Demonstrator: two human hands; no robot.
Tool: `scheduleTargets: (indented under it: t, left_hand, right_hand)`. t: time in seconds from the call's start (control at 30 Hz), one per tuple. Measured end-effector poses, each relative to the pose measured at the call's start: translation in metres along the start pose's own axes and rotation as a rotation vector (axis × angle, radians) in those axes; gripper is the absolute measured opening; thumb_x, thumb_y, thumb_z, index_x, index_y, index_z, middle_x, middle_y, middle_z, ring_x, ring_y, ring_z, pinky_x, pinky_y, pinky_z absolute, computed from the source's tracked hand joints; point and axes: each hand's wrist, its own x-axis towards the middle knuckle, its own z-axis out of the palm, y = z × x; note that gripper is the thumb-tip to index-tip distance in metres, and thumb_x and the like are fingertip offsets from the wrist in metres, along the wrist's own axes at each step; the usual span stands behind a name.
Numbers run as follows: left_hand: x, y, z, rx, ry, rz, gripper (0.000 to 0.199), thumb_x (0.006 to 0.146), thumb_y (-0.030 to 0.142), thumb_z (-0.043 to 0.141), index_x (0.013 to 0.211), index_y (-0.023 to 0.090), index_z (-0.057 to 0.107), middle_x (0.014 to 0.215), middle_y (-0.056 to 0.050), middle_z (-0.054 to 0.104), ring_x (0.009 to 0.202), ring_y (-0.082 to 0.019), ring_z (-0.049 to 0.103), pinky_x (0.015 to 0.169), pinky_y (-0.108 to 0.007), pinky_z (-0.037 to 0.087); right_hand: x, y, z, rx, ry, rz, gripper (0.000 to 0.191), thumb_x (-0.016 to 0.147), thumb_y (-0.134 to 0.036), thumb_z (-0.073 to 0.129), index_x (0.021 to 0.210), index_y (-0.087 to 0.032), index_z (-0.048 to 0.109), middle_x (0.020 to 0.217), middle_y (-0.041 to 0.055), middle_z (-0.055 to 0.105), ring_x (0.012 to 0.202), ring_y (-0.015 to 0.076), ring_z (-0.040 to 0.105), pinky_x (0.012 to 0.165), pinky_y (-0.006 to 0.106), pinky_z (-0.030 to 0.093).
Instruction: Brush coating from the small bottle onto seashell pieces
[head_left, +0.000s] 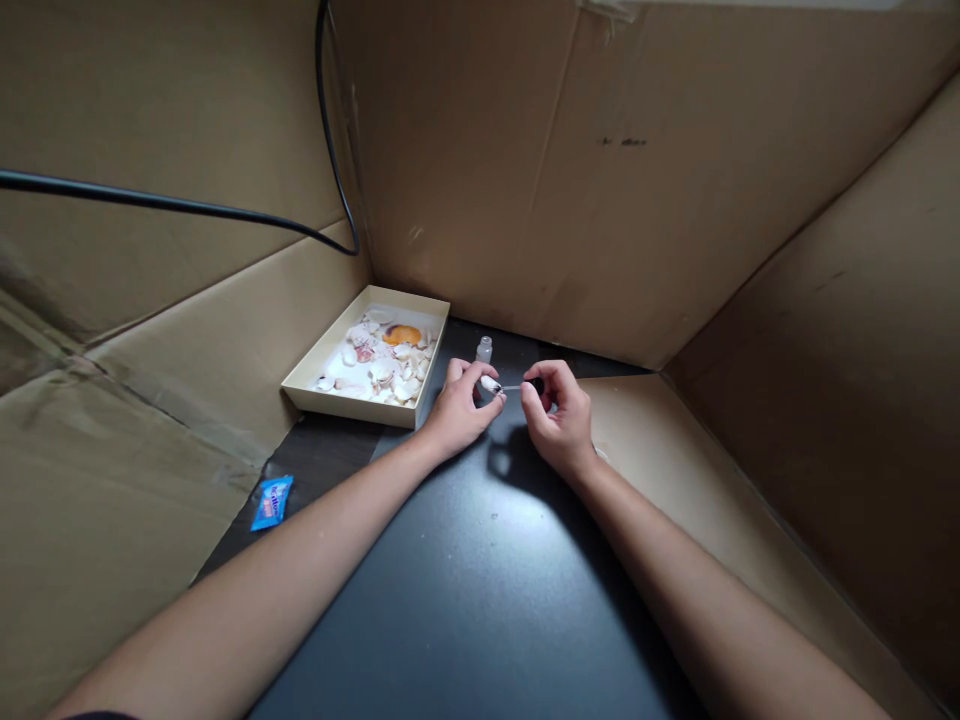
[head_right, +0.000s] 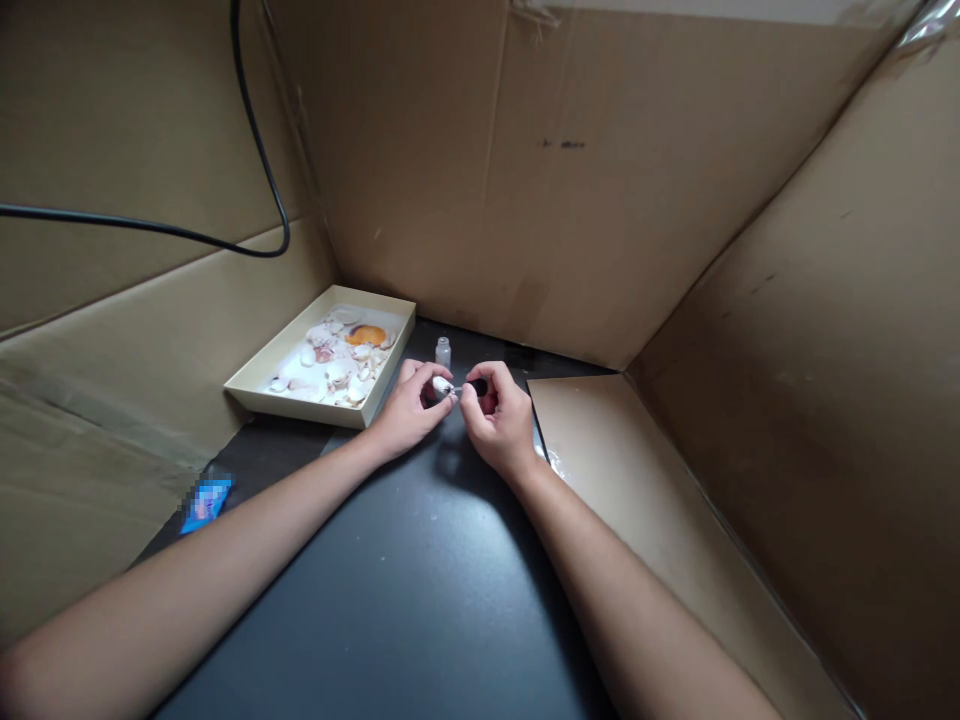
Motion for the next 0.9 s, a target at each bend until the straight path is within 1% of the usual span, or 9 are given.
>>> scheduleTargets:
  t: [0.17, 0.27, 0.37, 0.43, 0.53, 0.6, 0.67, 0.8, 0.9]
  left_hand:
    - [0.000, -0.001, 0.000, -0.005, -0.006, -0.014, 0.026, 0.077, 0.028, 0.064, 0.102, 0.020, 0.060, 0.101, -0.003, 0.043, 0.078, -0.011, 0.050, 0.079, -0.027, 0.048]
    - [0.000, -0.001, 0.000, -0.007, -0.007, -0.015, 0.026, 0.077, 0.029, 0.064, 0.101, 0.020, 0.060, 0.100, -0.003, 0.043, 0.077, -0.011, 0.050, 0.079, -0.028, 0.047]
    - [0.001, 0.000, -0.001, -0.062, 0.014, -0.026, 0.025, 0.075, 0.025, 0.064, 0.098, 0.020, 0.059, 0.100, -0.003, 0.044, 0.077, -0.010, 0.051, 0.078, -0.028, 0.046]
    - [0.002, 0.001, -0.002, -0.182, 0.026, -0.077, 0.020, 0.072, 0.017, 0.061, 0.091, 0.019, 0.055, 0.092, -0.001, 0.046, 0.072, -0.009, 0.050, 0.071, -0.025, 0.044]
    - [0.003, 0.004, -0.005, -0.519, -0.065, -0.235, 0.015, 0.071, 0.011, 0.051, 0.082, 0.019, 0.046, 0.069, 0.004, 0.045, 0.056, -0.008, 0.043, 0.055, -0.020, 0.036]
    - [0.003, 0.007, -0.006, -0.724, -0.148, -0.297, 0.009, 0.073, 0.014, 0.048, 0.080, 0.019, 0.044, 0.059, 0.006, 0.041, 0.051, -0.008, 0.040, 0.051, -0.020, 0.032]
    - [0.002, 0.009, -0.006, -0.821, -0.194, -0.286, 0.006, 0.078, 0.023, 0.049, 0.078, 0.018, 0.046, 0.059, 0.005, 0.042, 0.053, -0.008, 0.042, 0.051, -0.020, 0.033]
    - [0.000, 0.012, -0.004, -0.798, -0.256, -0.219, 0.028, 0.082, 0.042, 0.055, 0.075, 0.016, 0.049, 0.063, 0.004, 0.043, 0.055, -0.006, 0.040, 0.052, -0.020, 0.033]
    - [0.001, 0.011, -0.003, -0.751, -0.274, -0.205, 0.033, 0.083, 0.047, 0.055, 0.076, 0.015, 0.050, 0.064, 0.004, 0.043, 0.055, -0.006, 0.040, 0.051, -0.019, 0.032]
  right_hand:
    - [0.000, 0.000, 0.000, -0.026, 0.000, 0.027, 0.005, 0.081, -0.022, 0.056, 0.084, -0.021, 0.053, 0.059, -0.0070, 0.039, 0.048, 0.0082, 0.034, 0.047, 0.022, 0.030]
    - [0.000, 0.000, 0.000, -0.014, 0.008, 0.022, 0.006, 0.082, -0.024, 0.055, 0.087, -0.021, 0.054, 0.060, -0.0064, 0.040, 0.050, 0.0090, 0.037, 0.049, 0.022, 0.032]
    - [0.001, 0.002, 0.000, -0.025, -0.018, 0.042, 0.008, 0.083, -0.025, 0.056, 0.090, -0.021, 0.054, 0.060, -0.0064, 0.041, 0.050, 0.0092, 0.039, 0.049, 0.022, 0.033]
    - [0.001, 0.004, 0.001, -0.028, -0.010, 0.071, 0.011, 0.083, -0.026, 0.056, 0.093, -0.021, 0.053, 0.060, -0.0068, 0.040, 0.050, 0.0094, 0.039, 0.049, 0.022, 0.033]
    - [0.001, 0.005, 0.003, -0.013, -0.016, 0.095, 0.016, 0.085, -0.029, 0.055, 0.099, -0.022, 0.052, 0.062, -0.0066, 0.042, 0.052, 0.0099, 0.044, 0.051, 0.022, 0.035]
    - [0.001, 0.003, 0.003, -0.013, -0.055, 0.094, 0.018, 0.086, -0.030, 0.054, 0.102, -0.022, 0.051, 0.066, -0.0052, 0.048, 0.056, 0.0104, 0.050, 0.055, 0.022, 0.039]
    - [0.001, -0.001, 0.003, -0.039, -0.111, 0.076, 0.019, 0.087, -0.029, 0.054, 0.104, -0.022, 0.051, 0.074, -0.0025, 0.056, 0.063, 0.0112, 0.057, 0.059, 0.023, 0.042]
    - [0.002, -0.007, 0.002, -0.145, -0.252, 0.012, 0.019, 0.087, -0.029, 0.054, 0.105, -0.024, 0.053, 0.079, -0.0009, 0.063, 0.067, 0.0128, 0.060, 0.061, 0.024, 0.042]
    - [0.000, -0.008, 0.002, -0.177, -0.297, -0.015, 0.018, 0.087, -0.028, 0.053, 0.105, -0.024, 0.053, 0.078, -0.0004, 0.063, 0.065, 0.0135, 0.058, 0.062, 0.025, 0.042]
